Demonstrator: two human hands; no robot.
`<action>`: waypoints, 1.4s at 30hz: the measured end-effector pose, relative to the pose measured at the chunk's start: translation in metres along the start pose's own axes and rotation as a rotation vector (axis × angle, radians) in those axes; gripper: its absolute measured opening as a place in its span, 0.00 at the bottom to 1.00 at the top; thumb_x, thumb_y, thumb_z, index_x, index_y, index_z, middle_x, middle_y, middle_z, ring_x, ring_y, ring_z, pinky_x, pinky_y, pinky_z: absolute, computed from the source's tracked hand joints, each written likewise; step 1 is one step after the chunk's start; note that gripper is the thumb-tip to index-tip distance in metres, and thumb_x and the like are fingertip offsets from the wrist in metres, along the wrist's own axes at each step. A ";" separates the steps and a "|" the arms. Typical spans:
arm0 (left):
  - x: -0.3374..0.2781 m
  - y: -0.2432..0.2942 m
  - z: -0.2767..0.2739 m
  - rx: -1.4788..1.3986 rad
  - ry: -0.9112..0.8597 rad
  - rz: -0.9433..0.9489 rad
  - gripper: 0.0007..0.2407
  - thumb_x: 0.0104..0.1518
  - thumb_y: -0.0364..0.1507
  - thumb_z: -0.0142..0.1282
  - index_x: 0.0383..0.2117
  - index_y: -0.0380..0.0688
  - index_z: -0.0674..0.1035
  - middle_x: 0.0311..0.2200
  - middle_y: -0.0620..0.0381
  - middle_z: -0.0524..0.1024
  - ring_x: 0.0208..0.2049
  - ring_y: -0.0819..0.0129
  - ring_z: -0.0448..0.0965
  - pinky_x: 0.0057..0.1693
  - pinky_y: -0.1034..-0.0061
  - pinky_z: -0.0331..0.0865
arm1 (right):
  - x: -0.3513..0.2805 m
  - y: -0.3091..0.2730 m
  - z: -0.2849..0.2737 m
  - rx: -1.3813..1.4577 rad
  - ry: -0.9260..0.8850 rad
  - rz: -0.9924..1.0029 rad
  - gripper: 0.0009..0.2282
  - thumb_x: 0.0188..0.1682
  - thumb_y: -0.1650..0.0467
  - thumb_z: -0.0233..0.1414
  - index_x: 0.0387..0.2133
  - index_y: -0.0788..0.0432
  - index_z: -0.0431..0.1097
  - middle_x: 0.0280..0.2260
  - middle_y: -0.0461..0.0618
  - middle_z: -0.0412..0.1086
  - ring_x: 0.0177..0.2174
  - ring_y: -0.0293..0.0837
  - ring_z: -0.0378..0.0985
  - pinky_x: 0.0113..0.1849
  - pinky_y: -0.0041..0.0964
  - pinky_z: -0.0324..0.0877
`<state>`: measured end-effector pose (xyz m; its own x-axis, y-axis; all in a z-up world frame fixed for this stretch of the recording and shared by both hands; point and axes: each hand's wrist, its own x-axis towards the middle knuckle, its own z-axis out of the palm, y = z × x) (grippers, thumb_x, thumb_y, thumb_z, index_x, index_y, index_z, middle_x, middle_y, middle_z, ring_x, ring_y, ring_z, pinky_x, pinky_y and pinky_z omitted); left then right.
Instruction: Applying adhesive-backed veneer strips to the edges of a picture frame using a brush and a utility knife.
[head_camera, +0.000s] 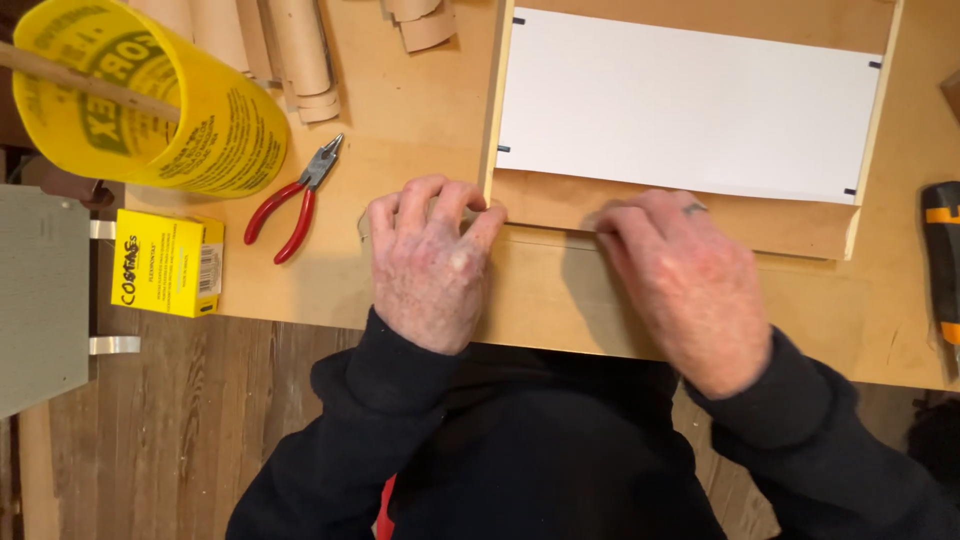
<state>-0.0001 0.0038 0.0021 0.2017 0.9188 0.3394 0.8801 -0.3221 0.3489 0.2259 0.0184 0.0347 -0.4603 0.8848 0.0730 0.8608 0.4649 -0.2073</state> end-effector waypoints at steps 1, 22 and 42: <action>0.000 -0.001 0.001 0.023 -0.006 0.005 0.12 0.47 0.20 0.62 0.37 0.49 0.83 0.42 0.62 0.76 0.51 0.60 0.74 0.55 0.61 0.65 | -0.003 0.005 -0.006 -0.020 -0.013 0.011 0.05 0.53 0.70 0.58 0.38 0.59 0.75 0.36 0.52 0.73 0.34 0.48 0.77 0.32 0.41 0.75; 0.010 0.008 -0.011 0.067 -0.112 0.054 0.10 0.53 0.23 0.66 0.39 0.50 0.83 0.41 0.61 0.77 0.50 0.58 0.73 0.56 0.62 0.63 | -0.093 0.130 -0.050 -0.136 -0.141 0.159 0.08 0.51 0.70 0.60 0.41 0.59 0.76 0.39 0.51 0.77 0.37 0.45 0.80 0.38 0.40 0.77; 0.027 -0.006 -0.015 -0.018 -0.206 0.112 0.07 0.50 0.23 0.62 0.34 0.45 0.80 0.38 0.55 0.76 0.47 0.55 0.73 0.52 0.60 0.63 | -0.073 0.108 -0.047 -0.125 -0.184 0.159 0.08 0.49 0.69 0.60 0.37 0.61 0.76 0.34 0.52 0.76 0.33 0.45 0.79 0.34 0.40 0.77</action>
<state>-0.0065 0.0271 0.0226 0.3829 0.9035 0.1925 0.8398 -0.4272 0.3351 0.3622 0.0056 0.0524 -0.3388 0.9316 -0.1318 0.9404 0.3307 -0.0794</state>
